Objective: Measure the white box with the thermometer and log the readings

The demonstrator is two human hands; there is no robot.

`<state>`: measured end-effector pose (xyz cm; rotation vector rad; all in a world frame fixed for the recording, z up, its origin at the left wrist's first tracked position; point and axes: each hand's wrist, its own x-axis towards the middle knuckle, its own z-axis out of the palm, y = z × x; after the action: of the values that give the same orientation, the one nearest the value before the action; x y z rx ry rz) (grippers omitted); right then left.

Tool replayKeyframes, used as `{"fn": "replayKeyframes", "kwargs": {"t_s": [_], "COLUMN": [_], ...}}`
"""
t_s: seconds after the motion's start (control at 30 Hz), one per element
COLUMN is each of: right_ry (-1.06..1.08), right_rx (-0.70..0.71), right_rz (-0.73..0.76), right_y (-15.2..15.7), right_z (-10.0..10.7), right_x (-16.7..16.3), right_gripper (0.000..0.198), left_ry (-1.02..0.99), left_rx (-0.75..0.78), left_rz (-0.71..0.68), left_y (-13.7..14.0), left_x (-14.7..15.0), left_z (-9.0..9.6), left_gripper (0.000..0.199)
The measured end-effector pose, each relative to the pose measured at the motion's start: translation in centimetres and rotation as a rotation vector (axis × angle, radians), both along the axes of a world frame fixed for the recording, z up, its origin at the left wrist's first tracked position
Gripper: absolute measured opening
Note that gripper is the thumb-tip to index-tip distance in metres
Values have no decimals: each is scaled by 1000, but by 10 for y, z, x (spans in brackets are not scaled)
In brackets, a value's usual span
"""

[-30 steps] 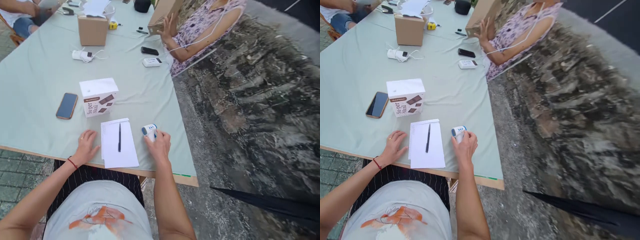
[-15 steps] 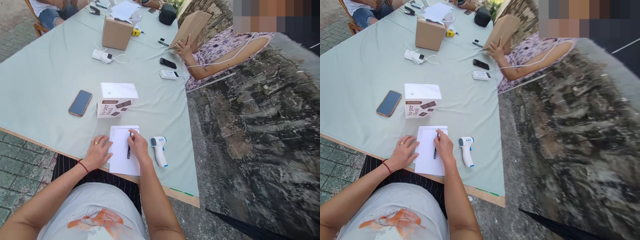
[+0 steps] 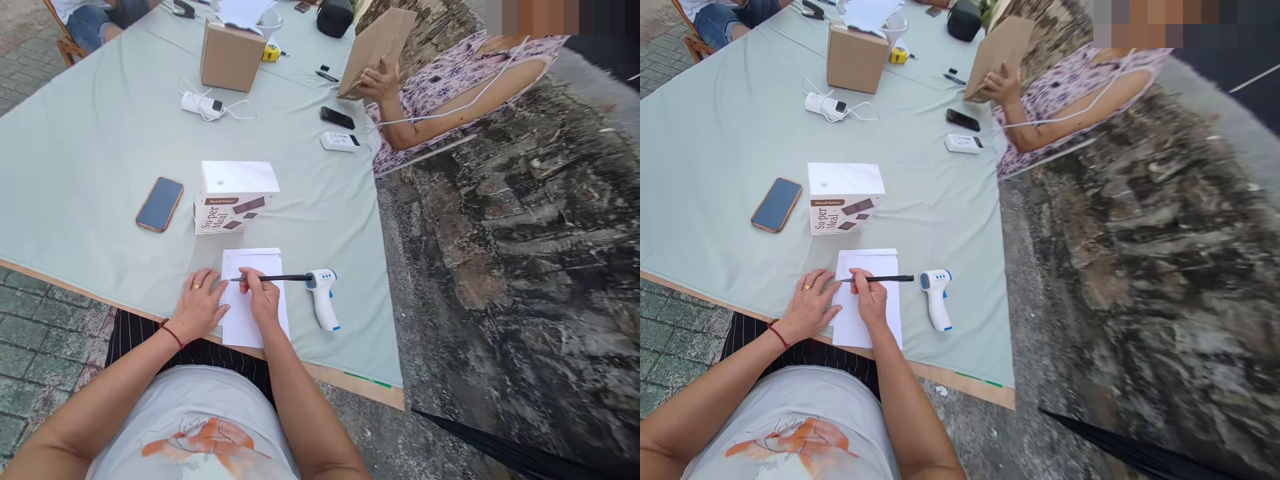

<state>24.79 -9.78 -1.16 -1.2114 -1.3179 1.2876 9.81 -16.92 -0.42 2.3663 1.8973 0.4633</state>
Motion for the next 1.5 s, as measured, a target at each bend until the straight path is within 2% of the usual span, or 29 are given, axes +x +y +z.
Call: {"fn": "replayKeyframes", "kwargs": {"t_s": [0.17, 0.4, 0.67, 0.97, 1.5], "right_ry": [-9, -139, -194, -238, -247], "right_rx": [-54, 57, 121, 120, 103], "right_rz": [-62, -90, -28, 20, 18], "right_y": [7, 4, 2, 2, 2], "right_z": [-8, -20, -20, -22, -17], "right_x": [-6, -12, -13, -12, -13], "right_gripper": [28, 10, 12, 10, 11], "left_ry": [14, 11, 22, 16, 3], "left_rx": [-7, -22, -25, -41, -47], "left_rz": [3, 1, 7, 1, 2], "left_y": [0, 0, 0, 1, 0], "left_x": [0, 2, 2, 2, 1], "left_z": [1, 2, 1, 4, 3], "left_gripper": [47, 49, 51, 52, 51]}}
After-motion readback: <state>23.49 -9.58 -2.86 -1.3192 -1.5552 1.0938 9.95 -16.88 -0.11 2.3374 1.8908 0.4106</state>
